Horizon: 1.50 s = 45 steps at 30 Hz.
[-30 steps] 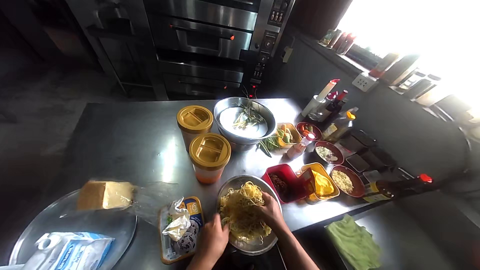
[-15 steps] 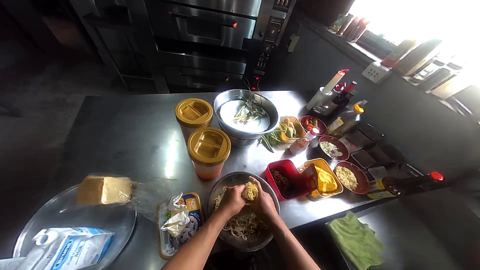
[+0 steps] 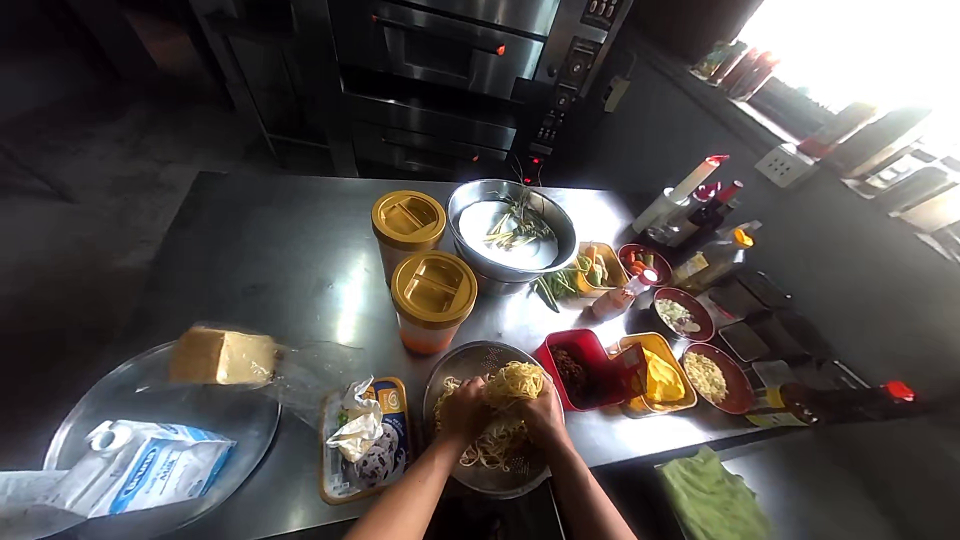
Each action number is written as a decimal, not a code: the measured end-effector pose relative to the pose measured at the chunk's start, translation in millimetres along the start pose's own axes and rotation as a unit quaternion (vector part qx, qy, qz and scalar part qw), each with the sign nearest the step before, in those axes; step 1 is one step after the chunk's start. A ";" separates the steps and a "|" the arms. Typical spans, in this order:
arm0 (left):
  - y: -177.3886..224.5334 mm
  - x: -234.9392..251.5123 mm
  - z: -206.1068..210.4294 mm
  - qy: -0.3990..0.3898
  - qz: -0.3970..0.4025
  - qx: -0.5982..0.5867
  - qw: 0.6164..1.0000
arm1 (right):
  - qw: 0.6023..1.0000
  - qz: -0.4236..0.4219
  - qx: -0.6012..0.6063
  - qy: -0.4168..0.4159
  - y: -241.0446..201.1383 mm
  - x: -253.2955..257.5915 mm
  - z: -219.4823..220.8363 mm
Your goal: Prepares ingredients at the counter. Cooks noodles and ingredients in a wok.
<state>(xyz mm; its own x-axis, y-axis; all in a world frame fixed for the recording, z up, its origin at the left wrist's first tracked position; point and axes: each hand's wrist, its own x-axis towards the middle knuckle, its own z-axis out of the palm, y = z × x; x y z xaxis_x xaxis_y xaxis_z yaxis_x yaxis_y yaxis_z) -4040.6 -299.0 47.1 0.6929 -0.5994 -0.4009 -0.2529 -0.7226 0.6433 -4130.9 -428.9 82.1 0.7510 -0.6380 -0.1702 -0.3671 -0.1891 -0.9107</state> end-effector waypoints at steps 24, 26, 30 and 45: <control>4.0 -3.8 -18.9 0.009 0.022 -0.004 1.000 | 0.969 -0.044 0.240 0.034 -28.7 -16.0 -27.2; 24.7 -22.6 -30.6 -0.028 0.072 0.011 0.997 | 0.971 -0.034 0.233 0.036 -12.3 -8.1 -21.4; 43.8 -20.0 -5.2 -0.074 0.128 0.030 0.989 | 0.972 -0.027 0.229 0.050 -18.4 -7.5 -17.9; 13.6 9.5 24.2 -0.049 0.105 0.034 0.993 | 0.956 -0.116 0.248 0.102 -100.4 -32.1 -43.6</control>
<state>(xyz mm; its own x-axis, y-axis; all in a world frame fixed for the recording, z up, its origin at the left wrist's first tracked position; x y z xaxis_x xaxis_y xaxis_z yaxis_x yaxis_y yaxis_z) -4053.8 -322.9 36.3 0.5519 -0.7671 -0.3270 -0.4318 -0.5984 0.6749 -4142.1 -422.0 195.4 0.6387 -0.7643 0.0893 0.1407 0.0019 -0.9900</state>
